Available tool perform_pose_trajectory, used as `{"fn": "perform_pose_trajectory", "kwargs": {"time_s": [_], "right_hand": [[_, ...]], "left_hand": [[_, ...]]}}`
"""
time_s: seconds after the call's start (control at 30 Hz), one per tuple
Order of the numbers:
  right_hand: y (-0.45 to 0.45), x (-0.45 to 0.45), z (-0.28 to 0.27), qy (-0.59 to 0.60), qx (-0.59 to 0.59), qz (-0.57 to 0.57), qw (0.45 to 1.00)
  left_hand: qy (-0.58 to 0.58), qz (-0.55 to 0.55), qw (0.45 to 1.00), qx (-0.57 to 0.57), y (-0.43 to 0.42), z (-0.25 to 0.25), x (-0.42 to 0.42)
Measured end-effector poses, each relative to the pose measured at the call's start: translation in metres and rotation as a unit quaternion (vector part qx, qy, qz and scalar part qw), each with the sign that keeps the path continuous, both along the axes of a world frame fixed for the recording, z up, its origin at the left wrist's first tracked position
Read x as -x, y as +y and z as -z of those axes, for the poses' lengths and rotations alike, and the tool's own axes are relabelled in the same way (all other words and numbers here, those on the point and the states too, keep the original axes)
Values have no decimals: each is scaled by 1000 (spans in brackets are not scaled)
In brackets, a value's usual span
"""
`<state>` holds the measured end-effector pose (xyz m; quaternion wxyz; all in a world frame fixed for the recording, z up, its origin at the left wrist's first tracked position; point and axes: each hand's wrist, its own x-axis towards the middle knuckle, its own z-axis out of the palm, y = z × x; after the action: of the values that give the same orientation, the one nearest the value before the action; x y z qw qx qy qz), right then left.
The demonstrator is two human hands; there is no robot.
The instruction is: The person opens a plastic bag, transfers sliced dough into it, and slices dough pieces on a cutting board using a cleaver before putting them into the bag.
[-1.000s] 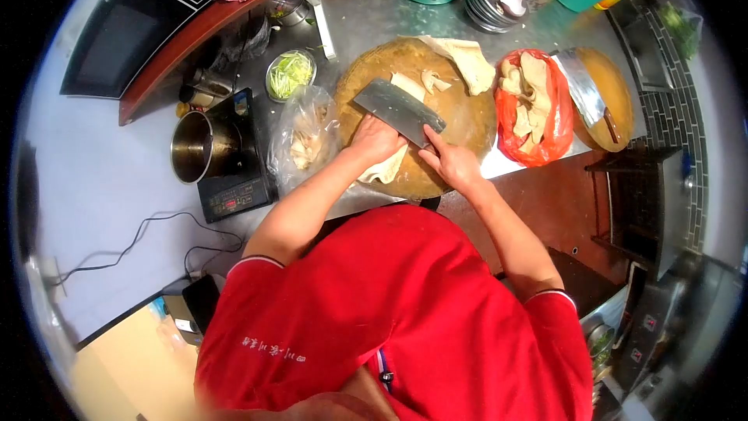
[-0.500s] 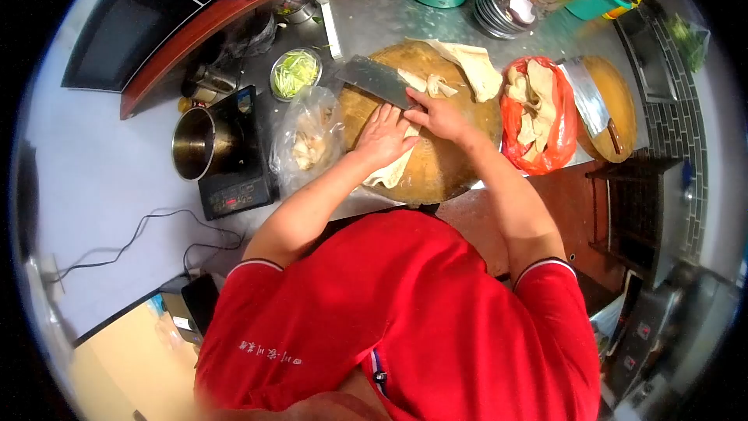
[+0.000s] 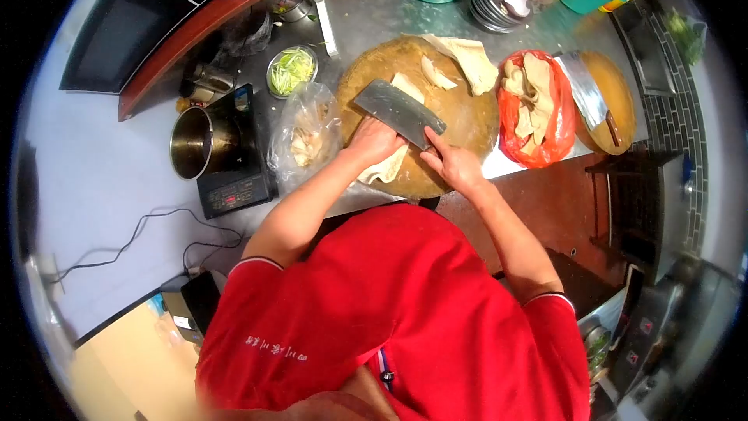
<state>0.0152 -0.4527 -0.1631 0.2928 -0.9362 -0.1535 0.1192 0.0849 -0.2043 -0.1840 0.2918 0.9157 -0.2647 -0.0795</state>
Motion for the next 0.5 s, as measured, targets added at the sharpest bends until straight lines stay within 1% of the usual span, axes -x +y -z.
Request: {"fn": "perform_pose_trajectory", "kwargs": {"time_s": [0.03,0.1,0.23,0.3,0.33,0.4,0.5], "right_hand": [[-2,6,3,-17,-7,6,1000],[-5,14,2,-4,-3,11,1000],[2,5,-5,22,11,20,999],[7,-12,2,22,-38,13,999],[11,-23,4,21,-64,9,998],[18,-41,8,20,-63,-2,998],[26,-73,11,32,-60,-20,997]], "left_hand": [[-15,2,1000,-6,0,2,0],[-46,2,999,-19,0,4,2],[-31,13,999,-36,1,3,0],[-31,12,998,-43,3,1,0],[-55,10,997,-44,3,8,0],[-105,10,993,-47,4,20,-1],[-71,15,996,-49,4,9,2]]}}
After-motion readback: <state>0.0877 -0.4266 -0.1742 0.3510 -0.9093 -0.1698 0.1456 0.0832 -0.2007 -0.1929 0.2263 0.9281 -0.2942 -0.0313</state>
